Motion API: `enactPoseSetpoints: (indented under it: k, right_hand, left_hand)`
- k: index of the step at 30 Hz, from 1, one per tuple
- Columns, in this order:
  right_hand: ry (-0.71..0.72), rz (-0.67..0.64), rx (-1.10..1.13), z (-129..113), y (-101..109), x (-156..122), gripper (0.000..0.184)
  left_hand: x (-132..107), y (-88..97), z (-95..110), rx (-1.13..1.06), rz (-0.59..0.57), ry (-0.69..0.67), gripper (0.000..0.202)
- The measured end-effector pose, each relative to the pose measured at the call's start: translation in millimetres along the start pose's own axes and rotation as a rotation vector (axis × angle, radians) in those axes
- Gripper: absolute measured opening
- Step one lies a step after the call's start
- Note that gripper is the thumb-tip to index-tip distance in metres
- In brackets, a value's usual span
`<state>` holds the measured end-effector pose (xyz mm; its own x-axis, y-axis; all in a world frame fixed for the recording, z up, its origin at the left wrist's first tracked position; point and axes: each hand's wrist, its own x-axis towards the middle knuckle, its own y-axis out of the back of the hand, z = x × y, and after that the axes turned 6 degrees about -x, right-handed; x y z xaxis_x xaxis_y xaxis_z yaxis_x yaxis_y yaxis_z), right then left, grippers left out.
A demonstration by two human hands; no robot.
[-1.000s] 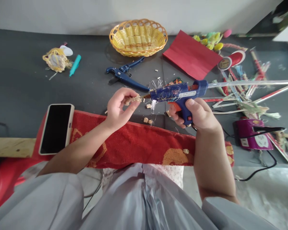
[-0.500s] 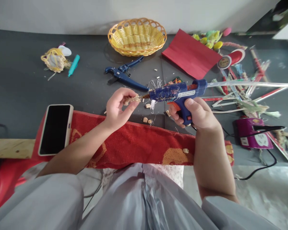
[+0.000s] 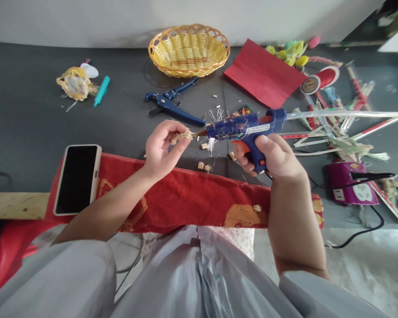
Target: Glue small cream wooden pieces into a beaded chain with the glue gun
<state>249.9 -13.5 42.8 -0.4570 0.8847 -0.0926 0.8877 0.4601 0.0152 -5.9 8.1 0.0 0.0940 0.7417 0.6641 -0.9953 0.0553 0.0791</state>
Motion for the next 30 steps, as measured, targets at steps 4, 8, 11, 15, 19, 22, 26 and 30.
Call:
enactPoseSetpoints:
  k: [4, 8, 11, 15, 19, 22, 26, 30]
  right_hand:
    - [0.001, -0.007, 0.002, 0.9, -0.2, -0.5, 0.052]
    - [0.000, -0.006, 0.015, -0.1, -1.7, 0.0, 0.053]
    - [-0.008, 0.018, 0.029, -1.6, -3.1, -0.1, 0.050]
    - [-0.001, 0.029, 0.045, -1.7, -3.2, 0.3, 0.049]
    - [0.008, 0.011, 0.032, -1.3, -1.6, 0.2, 0.050]
    - [0.000, 0.018, 0.027, -2.8, -1.7, -1.0, 0.049]
    - [-0.020, 0.035, 0.032, -4.9, -3.6, -1.3, 0.050]
    - [-0.013, 0.017, 0.026, -5.4, -3.6, 0.3, 0.051]
  left_hand:
    - [-0.5, 0.4, -0.6, -0.004, -0.007, 0.015, 0.011]
    - [-1.7, 0.9, -2.3, 0.002, -0.025, 0.029, 0.012]
    - [-1.9, 0.5, -2.6, 0.003, -0.024, 0.028, 0.012]
    - [-0.8, -0.2, -1.3, -0.006, -0.014, 0.008, 0.011]
    - [0.1, 0.0, -0.7, -0.016, -0.006, 0.012, 0.011]
    - [-0.2, 0.5, -1.0, -0.013, -0.006, 0.038, 0.013]
    - [-1.9, 0.5, -1.7, -0.012, -0.021, 0.072, 0.017]
    - [-2.2, -0.1, -2.1, -0.024, -0.024, 0.075, 0.017]
